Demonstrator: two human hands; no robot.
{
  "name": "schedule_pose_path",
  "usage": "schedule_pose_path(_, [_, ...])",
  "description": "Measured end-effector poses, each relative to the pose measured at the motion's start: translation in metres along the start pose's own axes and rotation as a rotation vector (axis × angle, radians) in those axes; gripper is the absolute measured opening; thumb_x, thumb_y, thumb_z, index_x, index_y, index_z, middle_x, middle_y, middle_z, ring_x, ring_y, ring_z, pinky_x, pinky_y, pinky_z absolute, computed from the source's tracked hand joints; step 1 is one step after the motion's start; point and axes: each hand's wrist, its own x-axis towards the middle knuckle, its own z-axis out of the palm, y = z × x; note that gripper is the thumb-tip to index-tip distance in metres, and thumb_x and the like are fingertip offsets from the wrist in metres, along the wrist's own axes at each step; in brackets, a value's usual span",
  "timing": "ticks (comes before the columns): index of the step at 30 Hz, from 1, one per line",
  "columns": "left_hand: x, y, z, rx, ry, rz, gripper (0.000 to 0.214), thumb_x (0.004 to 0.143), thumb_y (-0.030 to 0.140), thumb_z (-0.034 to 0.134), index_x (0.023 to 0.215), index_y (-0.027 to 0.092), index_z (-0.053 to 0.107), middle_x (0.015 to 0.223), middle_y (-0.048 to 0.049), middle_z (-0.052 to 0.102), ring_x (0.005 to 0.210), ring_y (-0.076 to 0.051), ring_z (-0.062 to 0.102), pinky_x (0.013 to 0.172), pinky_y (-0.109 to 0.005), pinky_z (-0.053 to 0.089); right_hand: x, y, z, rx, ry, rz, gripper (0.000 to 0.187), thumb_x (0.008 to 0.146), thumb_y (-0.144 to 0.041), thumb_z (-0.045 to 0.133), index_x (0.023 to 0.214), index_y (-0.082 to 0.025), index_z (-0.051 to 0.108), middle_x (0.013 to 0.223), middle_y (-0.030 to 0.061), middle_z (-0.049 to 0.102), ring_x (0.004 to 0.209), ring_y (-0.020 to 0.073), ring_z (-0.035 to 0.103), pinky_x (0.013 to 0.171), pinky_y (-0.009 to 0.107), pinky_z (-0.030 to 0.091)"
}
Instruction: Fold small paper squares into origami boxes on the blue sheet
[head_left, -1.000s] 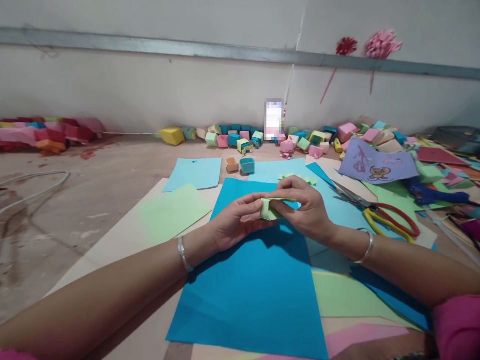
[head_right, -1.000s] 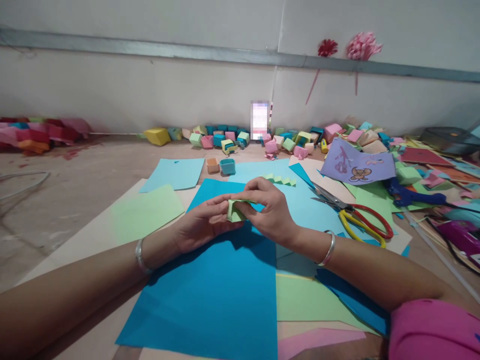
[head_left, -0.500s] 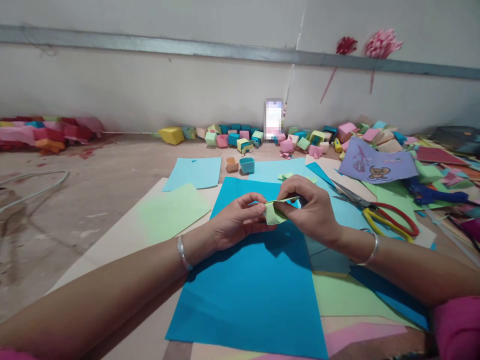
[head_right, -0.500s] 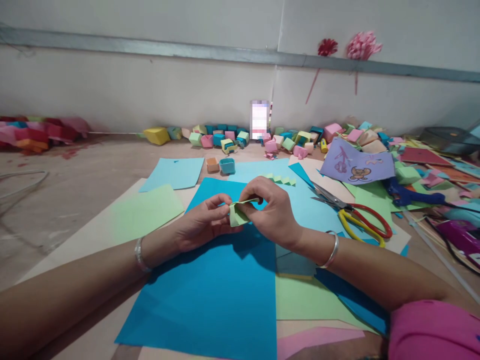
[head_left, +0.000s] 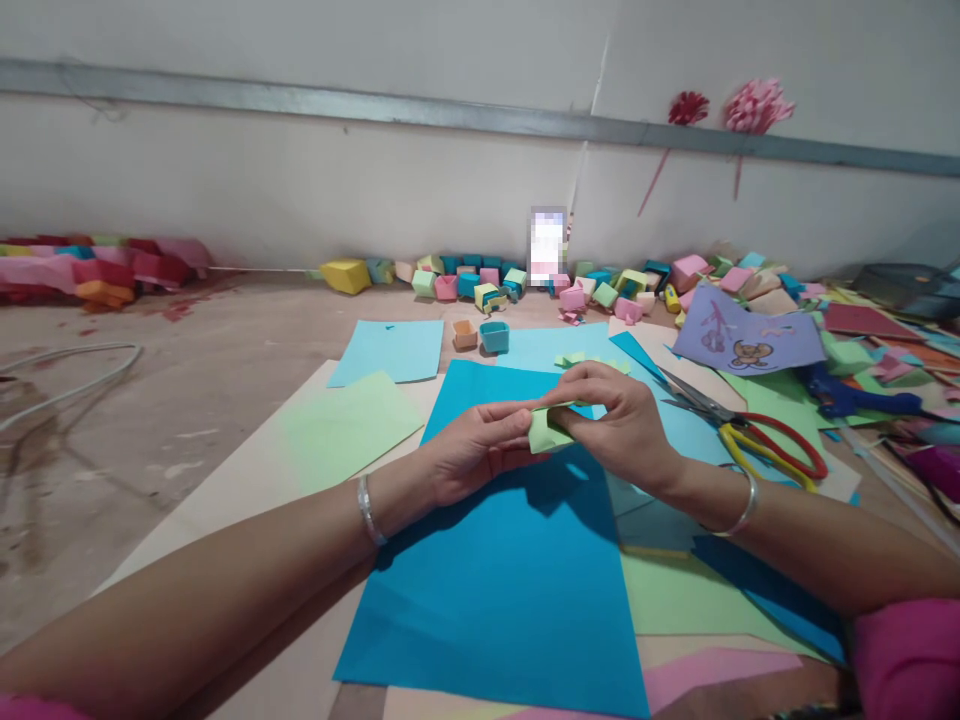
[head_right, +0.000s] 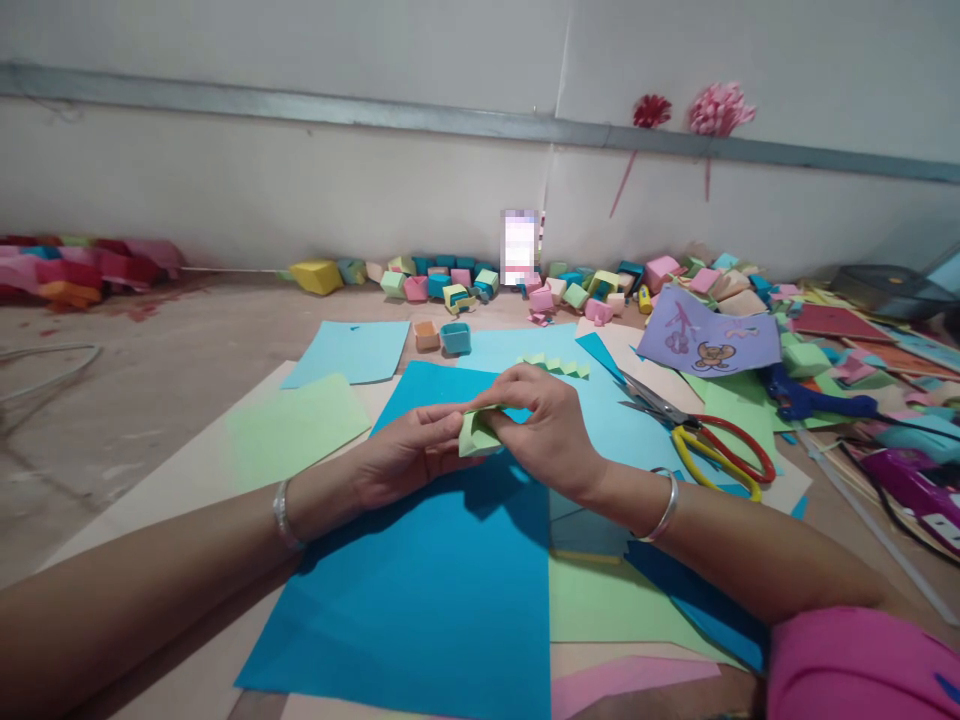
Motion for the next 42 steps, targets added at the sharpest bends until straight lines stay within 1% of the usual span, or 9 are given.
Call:
schedule_pose_path(4, [0.000,0.000,0.001,-0.021,-0.019,-0.029,0.028,0.079,0.025,0.075,0.105,0.016,0.071,0.101,-0.0090,0.072,0.089,-0.018,0.068,0.083,-0.032,0.056,0.002,0.000,0.002,-0.027,0.037,0.052,0.017,0.069,-0.005,0.063,0.073,-0.021,0.057,0.070,-0.0031,0.052,0.062,0.0113,0.047,0.056,0.024,0.039])
schedule_pose_path(9, [0.002,-0.003,-0.001,-0.035,-0.012,-0.008,0.031,0.076,0.024,0.077,0.105,0.016,0.071,0.100,-0.0083,0.073,0.089,-0.018,0.069,0.084,-0.033,0.056,0.004,0.001,0.000,-0.030,0.007,-0.048,0.022,0.067,-0.002,0.057,0.063,-0.021,0.047,0.066,-0.0028,0.046,0.060,0.0112,0.042,0.054,0.024,0.035])
schedule_pose_path(18, [0.004,-0.002,-0.003,-0.049,-0.026,-0.019,0.029,0.078,0.028,0.075,0.105,0.017,0.071,0.103,-0.0079,0.072,0.092,-0.017,0.068,0.083,-0.029,0.056,0.010,0.003,-0.007,-0.076,-0.118,-0.106,0.018,0.066,-0.002,0.057,0.068,-0.020,0.055,0.071,-0.0006,0.053,0.064,0.0124,0.048,0.060,0.025,0.040])
schedule_pose_path(24, [0.004,0.000,-0.004,-0.095,0.009,0.011,0.020,0.081,0.028,0.073,0.098,0.019,0.072,0.098,-0.0045,0.072,0.087,-0.014,0.068,0.081,-0.026,0.056,0.015,-0.009,-0.021,-0.130,-0.282,-0.155,0.035,0.067,0.002,0.048,0.088,-0.021,0.064,0.087,0.0040,0.060,0.079,0.0161,0.057,0.068,0.028,0.045])
schedule_pose_path(26, [0.003,0.001,-0.003,-0.094,0.035,0.010,0.020,0.080,0.027,0.073,0.099,0.019,0.072,0.097,-0.0040,0.072,0.085,-0.014,0.068,0.078,-0.024,0.056,0.015,-0.012,-0.024,-0.130,-0.316,-0.141,0.037,0.068,0.003,0.046,0.089,-0.021,0.064,0.086,0.0030,0.063,0.077,0.0156,0.058,0.068,0.028,0.046])
schedule_pose_path(30, [0.002,0.002,-0.002,-0.090,0.081,-0.009,0.020,0.080,0.026,0.074,0.097,0.018,0.071,0.093,-0.0039,0.070,0.081,-0.014,0.067,0.073,-0.023,0.057,0.014,-0.013,-0.021,-0.110,-0.286,-0.110,0.026,0.077,-0.002,0.049,0.087,-0.021,0.064,0.080,0.0010,0.066,0.071,0.0134,0.058,0.066,0.026,0.045])
schedule_pose_path(34, [0.004,0.001,-0.004,-0.070,0.071,-0.018,0.017,0.079,0.026,0.074,0.093,0.017,0.070,0.089,-0.0038,0.070,0.076,-0.012,0.065,0.069,-0.021,0.056,0.014,-0.012,-0.018,-0.113,-0.278,-0.124,0.018,0.077,-0.004,0.057,0.085,-0.019,0.065,0.082,0.0025,0.067,0.074,0.0133,0.059,0.068,0.026,0.045])
schedule_pose_path(39, [0.005,0.000,-0.006,-0.041,0.020,0.000,0.021,0.079,0.027,0.075,0.095,0.014,0.069,0.089,-0.0038,0.068,0.074,-0.012,0.064,0.071,-0.023,0.055,0.015,-0.011,-0.019,-0.136,-0.322,-0.071,0.014,0.076,-0.006,0.063,0.085,-0.016,0.066,0.080,0.0012,0.066,0.072,0.0107,0.058,0.068,0.022,0.044])
schedule_pose_path(42, [0.005,0.001,-0.006,-0.031,0.013,0.007,0.018,0.081,0.025,0.072,0.095,0.014,0.068,0.089,-0.0042,0.068,0.078,-0.014,0.064,0.073,-0.025,0.056,0.015,-0.010,-0.020,-0.201,-0.379,-0.027,0.010,0.080,-0.011,0.063,0.089,-0.014,0.066,0.082,0.0024,0.067,0.071,0.0106,0.057,0.067,0.022,0.042])
